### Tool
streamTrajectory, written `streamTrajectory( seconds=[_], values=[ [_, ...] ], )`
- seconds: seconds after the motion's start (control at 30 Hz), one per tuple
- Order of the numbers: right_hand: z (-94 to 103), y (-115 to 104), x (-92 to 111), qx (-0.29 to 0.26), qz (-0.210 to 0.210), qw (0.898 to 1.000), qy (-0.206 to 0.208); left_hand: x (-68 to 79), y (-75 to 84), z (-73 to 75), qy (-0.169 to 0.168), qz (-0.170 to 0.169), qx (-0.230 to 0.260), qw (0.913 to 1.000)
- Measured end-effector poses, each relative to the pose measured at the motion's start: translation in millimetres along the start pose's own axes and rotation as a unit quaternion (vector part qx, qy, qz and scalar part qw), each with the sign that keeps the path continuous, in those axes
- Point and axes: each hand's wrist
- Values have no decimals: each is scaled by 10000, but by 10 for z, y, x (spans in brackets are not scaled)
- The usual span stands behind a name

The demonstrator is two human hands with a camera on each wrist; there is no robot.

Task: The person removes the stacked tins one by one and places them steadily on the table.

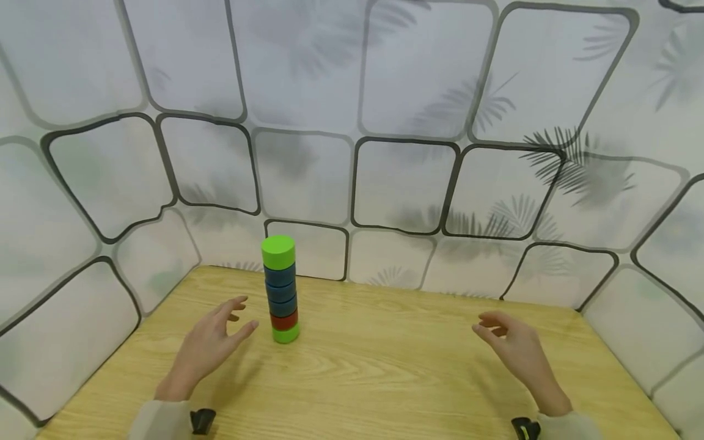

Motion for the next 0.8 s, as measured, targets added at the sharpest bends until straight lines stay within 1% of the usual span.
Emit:
streamTrajectory(
  seconds=[0.13, 0.3, 0.5, 0.67, 0.8],
  values=[
    [-15, -67, -39, -72, 64, 9999, -46, -26, -2, -8, 98, -33, 216, 9997],
    [-45, -122, -61, -307, 83, 9994, -129, -58, -11, -5, 206, -27, 509, 9985],
    [-101, -190, -76, -616, 118, 9980, 39, -92, -26, 3, 242, 2, 827, 9963],
    [-143, -286, -114, -762, 135, 9970, -23, -106, -25, 17, 226, 104, 1027, 9944],
    [-135, -355, -145, -753, 136, 9970, -57, -153, 8, 18, 242, 114, 1150, 9930]
  ],
)
Point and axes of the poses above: each hand's wrist, its own x-axis away from the middle knuckle, its own z-axis out of the back of the hand, y = z × x, and after that the axes turned 3 degrees about -z, right-handed
